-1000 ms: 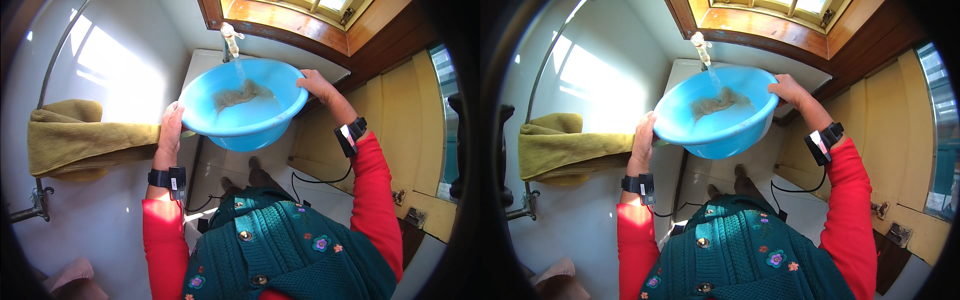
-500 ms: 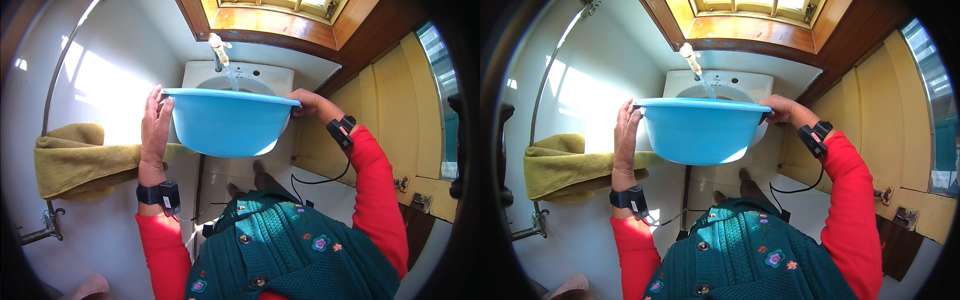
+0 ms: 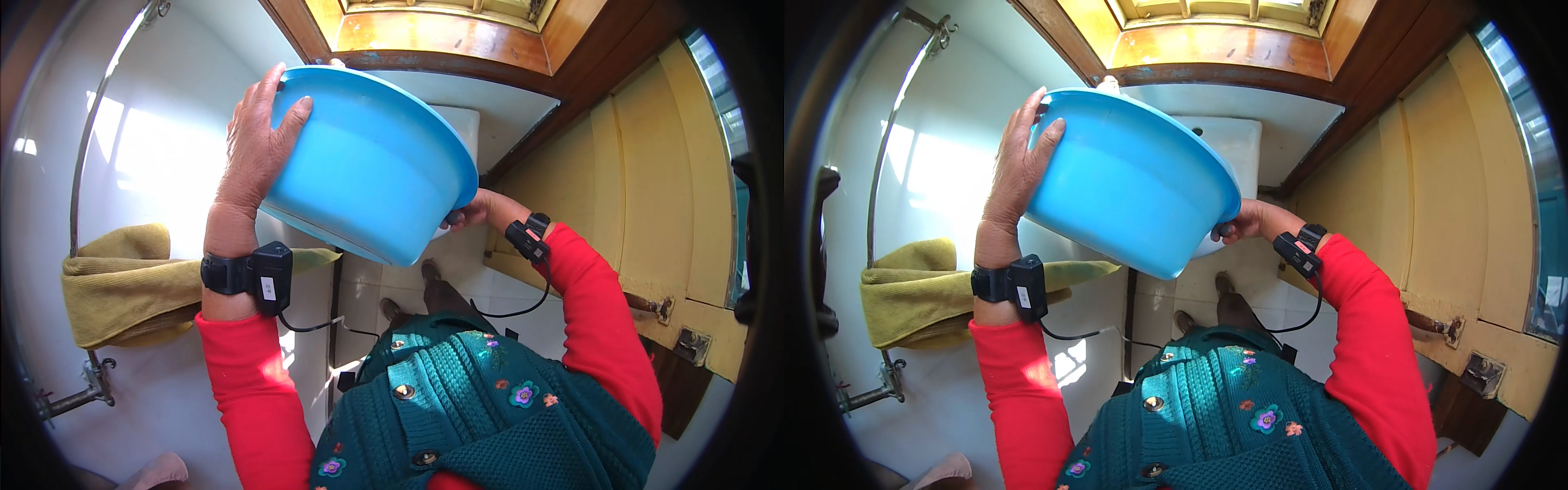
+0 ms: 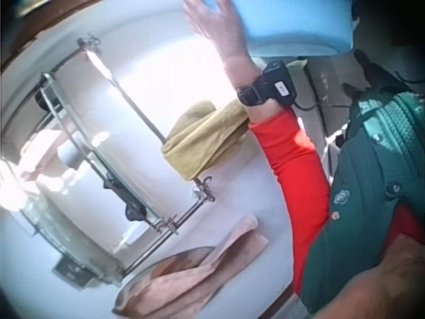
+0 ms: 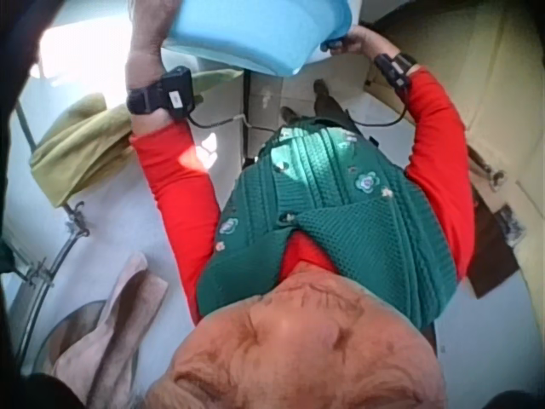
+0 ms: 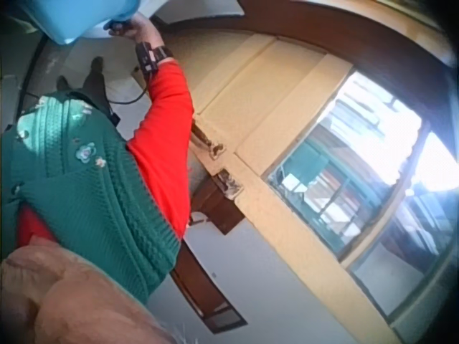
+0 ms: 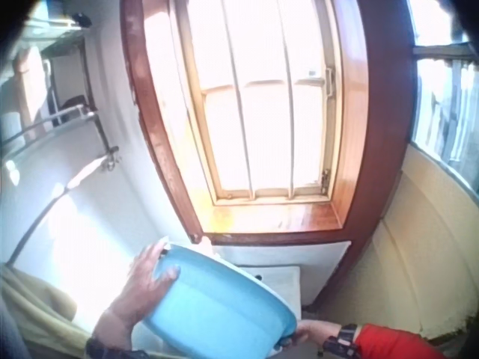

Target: The person carries a blue basin of water from the living room to the bathroom, empties it, and refills it with clean water. They then return to the living room, place the basin on the floor, and use a dark cloth to wipe the tiled floor.

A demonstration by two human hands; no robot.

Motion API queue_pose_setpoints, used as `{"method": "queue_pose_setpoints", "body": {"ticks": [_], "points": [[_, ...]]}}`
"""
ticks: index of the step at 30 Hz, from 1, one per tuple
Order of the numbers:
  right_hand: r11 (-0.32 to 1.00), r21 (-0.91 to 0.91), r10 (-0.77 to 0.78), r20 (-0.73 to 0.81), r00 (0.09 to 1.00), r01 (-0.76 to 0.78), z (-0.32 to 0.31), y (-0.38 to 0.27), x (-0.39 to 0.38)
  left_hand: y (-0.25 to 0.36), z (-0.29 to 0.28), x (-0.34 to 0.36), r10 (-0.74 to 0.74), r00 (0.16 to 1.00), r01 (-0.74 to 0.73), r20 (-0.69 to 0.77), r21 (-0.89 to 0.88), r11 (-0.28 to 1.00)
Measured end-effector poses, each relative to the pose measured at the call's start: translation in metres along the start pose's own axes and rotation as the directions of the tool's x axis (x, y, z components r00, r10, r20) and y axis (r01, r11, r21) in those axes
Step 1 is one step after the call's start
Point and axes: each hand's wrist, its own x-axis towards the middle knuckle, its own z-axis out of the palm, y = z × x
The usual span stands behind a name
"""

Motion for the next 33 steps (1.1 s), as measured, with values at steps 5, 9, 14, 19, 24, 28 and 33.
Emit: {"method": "queue_pose_setpoints", "body": {"ticks": [5, 9, 14, 19, 24, 28, 33], "points": [[0.988, -0.148, -0.081, -0.215, 0.973, 0.049, -0.002, -0.023, -0.007, 0.003, -0.011, -0.042, -0.144, 0.981, 0.087, -0.132, -0.365, 0.927], [0.91, -0.371, -0.317, -0.344, 0.884, 0.182, 0.009, -0.047, -0.016, -0.014, -0.008, -0.088, -0.494, 0.859, 0.284, -0.138, -0.674, 0.682], [0.746, -0.653, -0.499, -0.416, 0.76, 0.132, 0.027, -0.072, -0.037, -0.04, 0.026, -0.151, -0.69, 0.719, 0.409, 0.08, -0.852, 0.327], [0.42, -0.898, -0.742, -0.254, 0.62, 0.135, 0.028, -0.087, -0.04, -0.059, 0.072, -0.199, -0.71, 0.643, 0.56, 0.287, -0.809, 0.18], [0.223, -0.975, -0.815, -0.175, 0.552, 0.02, 0.029, -0.097, -0.042, -0.071, 0.106, -0.217, -0.611, 0.633, 0.682, 0.475, -0.716, 0.149], [0.18, -0.983, -0.834, -0.178, 0.522, -0.046, 0.036, -0.101, -0.051, -0.066, 0.125, -0.22, -0.632, 0.601, 0.693, 0.489, -0.713, 0.108], [0.131, -0.991, -0.892, -0.123, 0.435, -0.011, 0.04, -0.101, -0.056, -0.068, 0.138, -0.212, -0.617, 0.587, 0.721, 0.525, -0.685, 0.103]]}}
